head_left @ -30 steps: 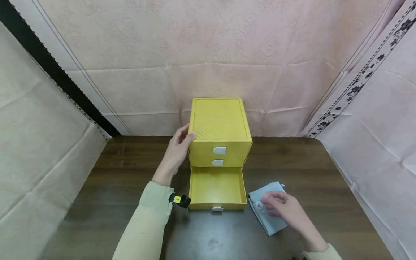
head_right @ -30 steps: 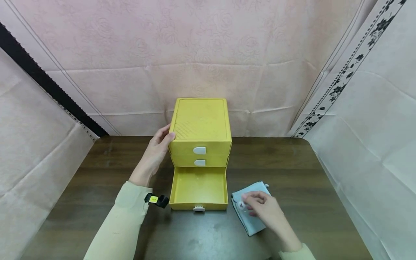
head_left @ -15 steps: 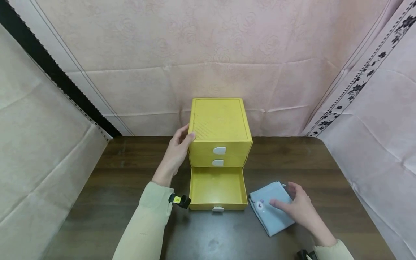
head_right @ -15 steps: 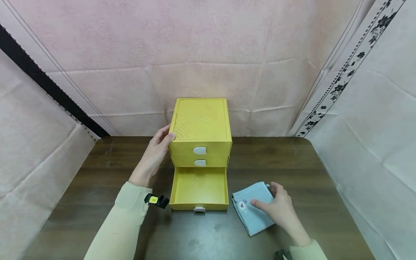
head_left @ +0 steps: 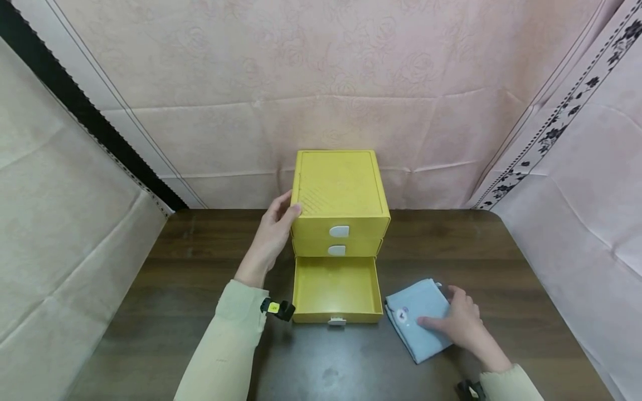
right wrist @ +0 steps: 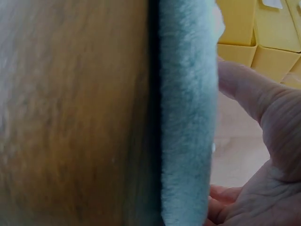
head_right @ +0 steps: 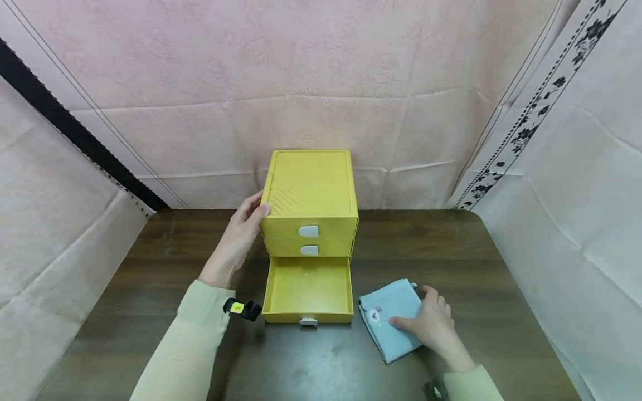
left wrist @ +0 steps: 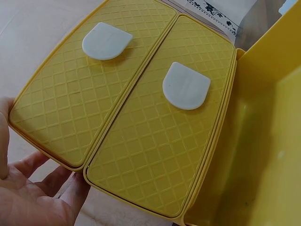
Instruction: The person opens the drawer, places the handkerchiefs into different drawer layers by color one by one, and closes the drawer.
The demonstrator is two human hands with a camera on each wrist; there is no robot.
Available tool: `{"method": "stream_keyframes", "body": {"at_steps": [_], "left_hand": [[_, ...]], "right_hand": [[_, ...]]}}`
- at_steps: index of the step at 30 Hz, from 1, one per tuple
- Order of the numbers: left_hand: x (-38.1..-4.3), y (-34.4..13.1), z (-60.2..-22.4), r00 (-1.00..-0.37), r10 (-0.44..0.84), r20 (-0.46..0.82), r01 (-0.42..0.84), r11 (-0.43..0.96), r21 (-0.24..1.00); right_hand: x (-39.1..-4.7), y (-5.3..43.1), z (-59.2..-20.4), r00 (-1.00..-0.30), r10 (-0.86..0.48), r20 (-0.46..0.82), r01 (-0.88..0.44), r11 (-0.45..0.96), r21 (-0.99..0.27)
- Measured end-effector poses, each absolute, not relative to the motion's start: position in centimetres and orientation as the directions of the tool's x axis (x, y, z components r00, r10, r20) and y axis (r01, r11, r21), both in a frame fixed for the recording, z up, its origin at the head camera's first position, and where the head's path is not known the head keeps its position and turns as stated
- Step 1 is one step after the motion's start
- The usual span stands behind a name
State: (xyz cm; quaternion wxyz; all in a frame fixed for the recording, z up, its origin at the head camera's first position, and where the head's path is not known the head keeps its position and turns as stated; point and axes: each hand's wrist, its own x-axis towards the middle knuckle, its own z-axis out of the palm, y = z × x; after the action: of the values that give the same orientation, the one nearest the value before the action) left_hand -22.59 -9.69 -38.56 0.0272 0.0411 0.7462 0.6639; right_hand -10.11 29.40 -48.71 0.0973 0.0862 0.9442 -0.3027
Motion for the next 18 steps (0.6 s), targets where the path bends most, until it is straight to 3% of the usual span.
{"method": "stream_keyframes", "body": {"at_steps": [18], "left_hand": [[-22.48,-9.60,-38.55,-0.995,0.092,0.026,0.036,0.109,0.993]], "right_hand": [[-10.63,29.19,-48.83,-0.942,0.128,-0.309,0.286,0.789,-0.543]]}}
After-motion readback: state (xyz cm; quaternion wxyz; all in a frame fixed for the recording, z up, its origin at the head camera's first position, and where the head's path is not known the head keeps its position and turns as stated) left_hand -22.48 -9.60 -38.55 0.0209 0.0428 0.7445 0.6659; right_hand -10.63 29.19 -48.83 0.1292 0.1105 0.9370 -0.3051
